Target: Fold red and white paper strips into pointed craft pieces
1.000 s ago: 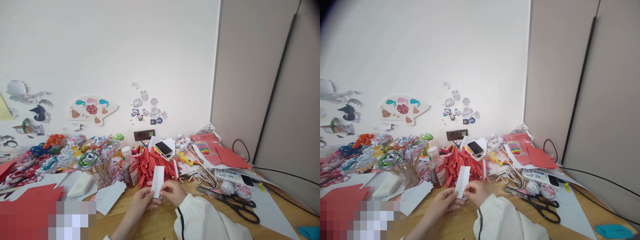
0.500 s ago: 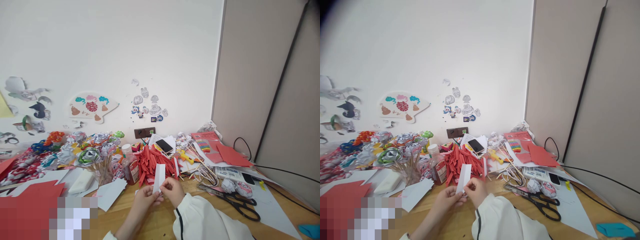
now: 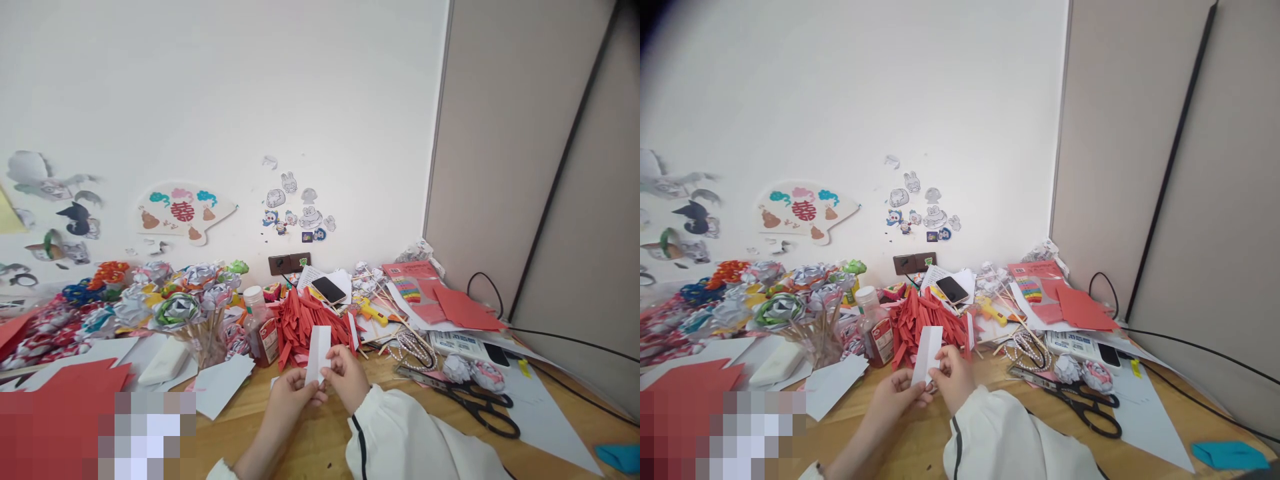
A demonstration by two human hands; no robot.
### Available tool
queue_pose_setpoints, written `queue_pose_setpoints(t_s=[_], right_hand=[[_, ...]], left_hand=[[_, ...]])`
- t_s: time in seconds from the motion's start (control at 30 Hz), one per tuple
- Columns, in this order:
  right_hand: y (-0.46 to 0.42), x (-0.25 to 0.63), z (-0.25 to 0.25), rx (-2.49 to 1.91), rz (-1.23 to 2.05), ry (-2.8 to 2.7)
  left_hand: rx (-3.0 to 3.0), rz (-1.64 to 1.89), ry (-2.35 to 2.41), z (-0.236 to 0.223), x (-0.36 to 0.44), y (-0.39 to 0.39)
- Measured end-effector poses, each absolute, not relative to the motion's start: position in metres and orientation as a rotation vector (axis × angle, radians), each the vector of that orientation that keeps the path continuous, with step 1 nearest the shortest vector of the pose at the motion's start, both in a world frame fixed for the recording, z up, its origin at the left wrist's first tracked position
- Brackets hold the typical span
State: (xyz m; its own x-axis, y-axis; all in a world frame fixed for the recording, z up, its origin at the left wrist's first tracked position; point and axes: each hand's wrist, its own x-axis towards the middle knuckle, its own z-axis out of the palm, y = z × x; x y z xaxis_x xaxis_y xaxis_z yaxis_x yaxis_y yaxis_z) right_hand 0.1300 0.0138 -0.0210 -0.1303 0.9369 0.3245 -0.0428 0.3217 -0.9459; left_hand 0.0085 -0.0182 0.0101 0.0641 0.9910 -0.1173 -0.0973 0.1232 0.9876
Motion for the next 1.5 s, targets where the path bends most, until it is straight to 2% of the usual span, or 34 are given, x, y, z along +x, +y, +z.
queue_pose_setpoints(t_s=[0.33,0.63,0.8,1.03,1.3,1.5], right_hand=[[0.017,0.132,-0.022,-0.763,1.218,-1.429],[0.022,0.142,-0.015,-0.775,1.182,-1.510],[0.017,0.140,-0.010,-0.762,1.210,-1.518],[0.016,0.137,-0.014,-0.748,1.192,-1.498],[0.014,0.132,-0.015,-0.768,1.162,-1.425],[0.012,0.128,-0.016,-0.798,1.147,-1.367]], left_hand=[[1.029,1.119,1.127,0.004,0.004,-0.015],[1.893,1.030,1.114,0.022,-0.020,-0.017],[2.036,0.986,1.145,0.029,-0.022,-0.018],[1.961,1.097,1.175,0.024,-0.014,-0.015],[1.357,1.297,1.124,0.006,0.001,-0.008],[1.267,1.354,1.216,0.007,0.008,-0.010]])
